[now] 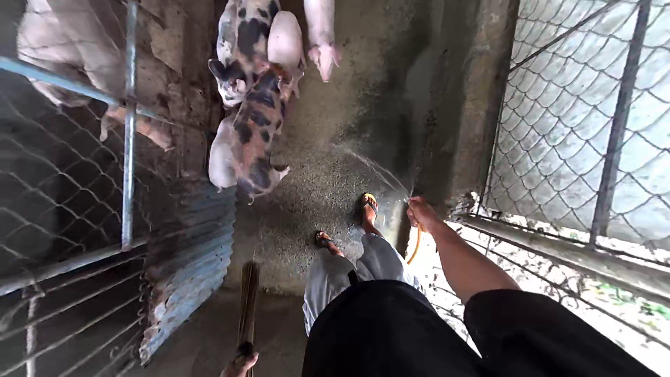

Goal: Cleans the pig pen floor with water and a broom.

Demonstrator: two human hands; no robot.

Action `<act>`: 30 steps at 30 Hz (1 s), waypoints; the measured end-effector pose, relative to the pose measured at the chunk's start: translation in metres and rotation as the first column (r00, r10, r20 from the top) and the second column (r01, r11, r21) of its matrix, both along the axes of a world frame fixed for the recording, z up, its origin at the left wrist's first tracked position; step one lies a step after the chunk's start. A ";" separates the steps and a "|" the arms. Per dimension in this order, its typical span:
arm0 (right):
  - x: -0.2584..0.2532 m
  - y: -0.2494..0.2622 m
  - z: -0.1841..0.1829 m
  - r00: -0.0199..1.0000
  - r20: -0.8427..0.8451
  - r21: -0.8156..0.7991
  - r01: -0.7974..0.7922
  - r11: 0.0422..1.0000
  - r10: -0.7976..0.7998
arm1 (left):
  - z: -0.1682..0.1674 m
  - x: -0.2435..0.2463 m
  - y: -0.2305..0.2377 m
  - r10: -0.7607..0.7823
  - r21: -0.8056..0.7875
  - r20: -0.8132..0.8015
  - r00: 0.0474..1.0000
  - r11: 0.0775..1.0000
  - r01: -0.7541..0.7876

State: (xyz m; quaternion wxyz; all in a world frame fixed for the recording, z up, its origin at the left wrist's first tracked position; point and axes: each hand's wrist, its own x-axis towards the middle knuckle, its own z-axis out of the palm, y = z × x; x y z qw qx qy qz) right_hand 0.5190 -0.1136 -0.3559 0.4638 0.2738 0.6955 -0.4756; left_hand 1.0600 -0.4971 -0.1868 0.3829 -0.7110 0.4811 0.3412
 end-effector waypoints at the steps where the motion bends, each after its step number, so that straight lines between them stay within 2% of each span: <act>1: -0.007 -0.005 0.002 1.000 0.002 -0.030 0.025 0.999 -0.025 | 0.004 0.001 0.013 0.011 -0.025 0.000 1.000 1.000 -0.011; 4: -0.012 -0.028 0.000 0.999 0.040 -0.005 -0.029 1.000 0.030 | 0.013 0.018 0.058 0.122 -0.069 0.025 0.992 0.990 -0.120; 8: -0.001 -0.063 0.005 0.938 0.105 -0.001 -0.334 0.943 0.332 | 0.031 0.030 0.112 0.222 -0.071 0.089 0.971 0.974 -0.216; 12: 0.024 -0.089 0.019 0.878 0.088 -0.049 -0.467 0.883 0.470 | 0.040 0.061 0.145 0.253 -0.047 0.088 0.963 0.967 -0.250; 15: 0.059 -0.104 0.026 0.819 0.055 -0.075 -0.568 0.820 0.572 | 0.030 0.097 0.152 0.258 -0.032 0.062 0.964 0.966 -0.257; 19: 0.117 -0.126 0.044 0.682 0.016 -0.052 -0.730 0.681 0.731 | -0.008 0.154 0.138 0.240 -0.047 -0.006 0.971 0.970 -0.240; 21: 0.147 -0.127 0.048 0.664 0.023 -0.030 -0.747 0.664 0.748 | -0.022 0.174 0.131 0.249 -0.080 -0.054 0.967 0.964 -0.253; 26: 0.199 -0.112 0.055 0.768 0.042 -0.022 -0.639 0.769 0.639 | -0.015 0.191 0.123 0.274 -0.117 -0.124 0.954 0.951 -0.288; 30: 0.225 -0.119 0.068 0.757 0.014 -0.011 -0.654 0.757 0.654 | -0.018 0.218 0.117 0.235 -0.107 -0.120 0.965 0.963 -0.248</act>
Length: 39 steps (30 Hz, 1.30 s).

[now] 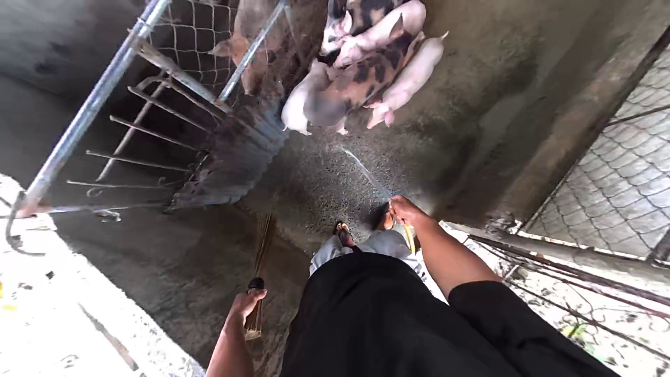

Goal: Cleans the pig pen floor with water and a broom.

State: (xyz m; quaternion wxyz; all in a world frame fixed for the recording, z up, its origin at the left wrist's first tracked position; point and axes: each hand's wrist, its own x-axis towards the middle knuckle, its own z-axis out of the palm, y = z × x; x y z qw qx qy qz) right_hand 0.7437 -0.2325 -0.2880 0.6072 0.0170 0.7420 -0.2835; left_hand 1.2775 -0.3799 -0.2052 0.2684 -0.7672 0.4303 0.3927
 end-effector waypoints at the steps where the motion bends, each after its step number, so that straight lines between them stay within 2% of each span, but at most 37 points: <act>1: 0.006 -0.002 0.003 0.999 -0.008 0.013 -0.032 0.999 0.032 | -0.002 0.003 0.000 -0.007 0.012 0.000 1.000 1.000 0.007; 10: 0.066 -0.019 0.007 0.916 -0.015 0.041 -0.399 0.916 0.400 | -0.006 0.003 -0.001 -0.049 0.055 -0.045 0.998 0.997 0.052; 12: 0.067 -0.018 0.010 0.918 -0.033 0.049 -0.394 0.918 0.396 | -0.008 0.001 0.004 -0.022 0.056 -0.068 0.997 0.998 0.026; 17: 0.044 -0.013 0.020 0.950 -0.148 0.080 -0.265 0.961 0.275 | -0.011 0.003 0.018 0.053 0.039 -0.100 0.994 0.998 -0.049; 19: 0.042 -0.013 0.023 0.938 -0.148 0.087 -0.303 0.949 0.313 | -0.015 0.004 0.020 0.050 0.052 -0.107 0.993 0.998 -0.045; 21: 0.050 -0.017 0.027 0.901 -0.126 0.081 -0.408 0.909 0.416 | -0.019 0.003 0.021 0.054 0.064 -0.121 0.991 0.997 -0.047; 25: 0.077 -0.030 0.032 0.746 -0.084 0.092 -0.654 0.751 0.660 | -0.021 -0.005 0.020 0.121 0.074 -0.152 0.981 0.991 -0.111; 28: 0.089 -0.035 0.032 0.677 -0.052 0.116 -0.726 0.678 0.734 | -0.022 -0.009 0.017 0.180 0.075 -0.171 0.969 0.983 -0.170; 30: 0.090 -0.035 0.033 0.705 -0.037 0.111 -0.702 0.704 0.709 | -0.025 -0.008 0.015 0.209 0.074 -0.184 0.960 0.977 -0.199; 31: 0.087 -0.035 0.035 0.750 -0.045 0.109 -0.653 0.749 0.660 | -0.027 -0.006 0.014 0.219 0.077 -0.191 0.957 0.975 -0.208; 33: 0.074 -0.029 0.037 0.879 -0.102 0.104 -0.457 0.884 0.466 | -0.031 -0.002 0.014 0.234 0.077 -0.201 0.951 0.972 -0.222; 35: 0.054 -0.019 0.036 0.959 -0.162 0.076 -0.224 0.972 0.234 | -0.030 -0.002 0.014 0.244 0.076 -0.204 0.948 0.969 -0.233; 37: 0.036 -0.008 0.036 0.979 -0.194 0.033 -0.054 0.998 0.060 | -0.033 -0.002 0.014 0.253 0.070 -0.206 0.945 0.967 -0.243; 39: 0.025 0.000 0.036 0.983 -0.178 -0.003 0.041 0.999 -0.041 | -0.033 -0.005 0.014 0.257 0.065 -0.203 0.945 0.966 -0.249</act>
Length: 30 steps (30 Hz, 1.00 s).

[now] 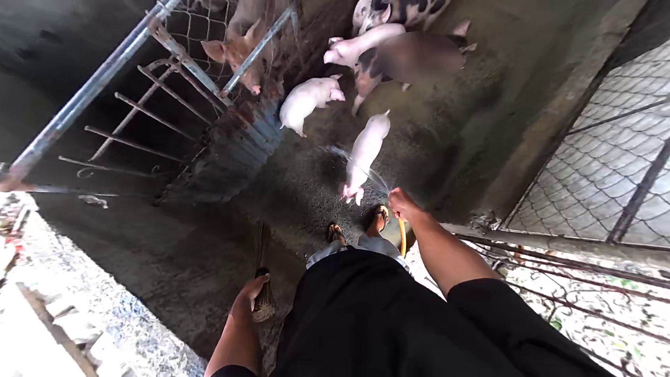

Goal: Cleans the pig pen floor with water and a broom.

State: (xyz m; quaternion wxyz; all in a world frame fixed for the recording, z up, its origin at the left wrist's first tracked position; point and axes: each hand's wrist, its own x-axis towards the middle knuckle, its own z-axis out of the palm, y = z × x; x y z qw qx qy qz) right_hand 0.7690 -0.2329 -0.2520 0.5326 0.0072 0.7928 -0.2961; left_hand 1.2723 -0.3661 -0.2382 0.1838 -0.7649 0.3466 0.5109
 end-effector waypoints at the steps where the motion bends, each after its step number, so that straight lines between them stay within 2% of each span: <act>1: -0.003 0.003 0.000 1.000 0.012 -0.018 0.026 0.999 -0.026 | 0.000 -0.002 -0.001 0.004 -0.002 -0.001 1.000 1.000 -0.004; 12: -0.026 0.013 0.020 1.000 0.006 -0.063 0.012 0.998 -0.011 | 0.001 -0.038 -0.019 -0.052 0.006 -0.018 0.998 0.999 0.052; 18: -0.054 0.017 0.007 0.973 -0.160 0.054 -0.158 0.986 0.165 | -0.003 -0.073 -0.014 -0.015 -0.034 -0.075 0.997 0.999 0.012; 23: -0.112 0.047 0.001 0.984 -0.046 0.061 -0.168 0.984 0.171 | 0.000 -0.109 -0.010 0.008 -0.068 -0.074 0.997 0.998 -0.013; 30: -0.186 0.059 -0.008 0.952 0.155 -0.097 -0.251 0.963 0.263 | 0.021 -0.228 0.007 -0.121 -0.078 -0.066 0.990 0.990 0.116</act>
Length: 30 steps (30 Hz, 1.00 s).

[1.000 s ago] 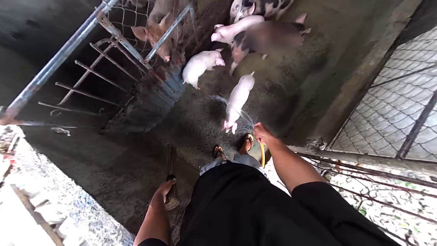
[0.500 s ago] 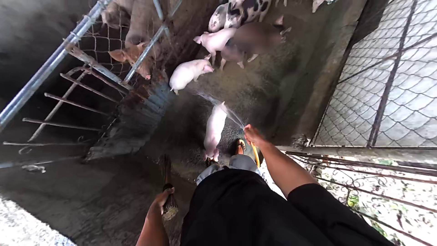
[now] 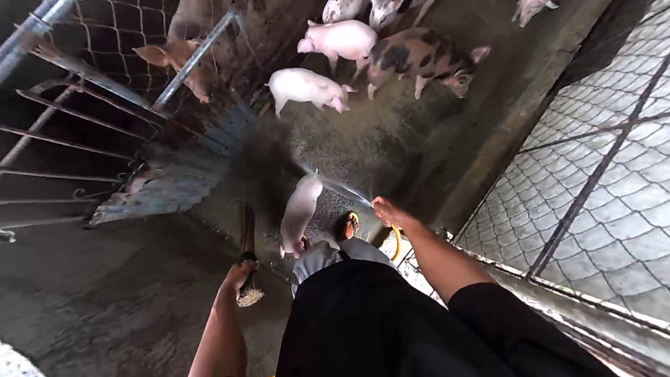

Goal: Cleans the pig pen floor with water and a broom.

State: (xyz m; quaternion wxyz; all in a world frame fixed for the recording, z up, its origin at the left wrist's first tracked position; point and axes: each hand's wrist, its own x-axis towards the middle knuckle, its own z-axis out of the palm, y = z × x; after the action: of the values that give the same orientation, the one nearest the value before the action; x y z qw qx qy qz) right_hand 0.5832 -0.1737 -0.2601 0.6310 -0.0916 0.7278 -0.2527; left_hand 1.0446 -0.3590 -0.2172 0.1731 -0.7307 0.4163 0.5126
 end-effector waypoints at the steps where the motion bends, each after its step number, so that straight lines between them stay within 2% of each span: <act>1: -0.007 0.002 -0.003 1.000 0.018 -0.010 -0.008 1.000 0.009 | 0.002 -0.013 0.005 -0.007 0.000 -0.010 1.000 1.000 0.007; 5: -0.031 0.003 -0.007 0.999 0.044 -0.037 -0.014 0.999 0.015 | 0.006 -0.037 0.026 0.016 0.011 -0.014 1.000 1.000 -0.016; 11: -0.062 0.000 -0.011 0.999 0.012 -0.008 0.047 0.999 -0.047 | 0.008 -0.017 0.051 0.135 0.053 0.042 0.990 0.989 -0.137; 15: -0.090 0.011 -0.014 0.973 -0.077 0.080 0.226 0.971 -0.220 | 0.011 -0.003 0.059 0.244 0.086 0.115 0.963 0.963 -0.254; 18: -0.118 0.030 -0.019 0.895 -0.135 0.141 0.443 0.886 -0.426 | 0.017 0.001 0.054 0.272 0.102 0.124 0.954 0.953 -0.285; 20: -0.134 0.043 -0.024 0.829 -0.139 0.144 0.558 0.818 -0.541 | 0.028 -0.008 0.041 0.237 0.124 0.125 0.963 0.960 -0.253; 23: -0.148 0.059 -0.028 0.768 -0.111 0.124 0.641 0.758 -0.631 | 0.037 -0.017 0.005 0.199 0.157 0.108 0.974 0.964 -0.215; 27: -0.151 0.069 -0.031 0.731 -0.098 0.141 0.682 0.717 -0.675 | 0.026 -0.031 -0.068 0.196 0.145 0.100 0.976 0.967 -0.209; 30: -0.138 0.065 -0.025 0.683 -0.114 0.156 0.729 0.666 -0.721 | 0.015 -0.042 -0.136 0.108 0.109 0.137 0.985 0.986 -0.123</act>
State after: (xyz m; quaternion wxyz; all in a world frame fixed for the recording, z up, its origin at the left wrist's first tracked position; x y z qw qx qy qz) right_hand 0.4450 -0.1082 -0.2854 0.4687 0.2600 0.7378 -0.4104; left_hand 1.0023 -0.4946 -0.2018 0.2125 -0.7742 0.3303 0.4963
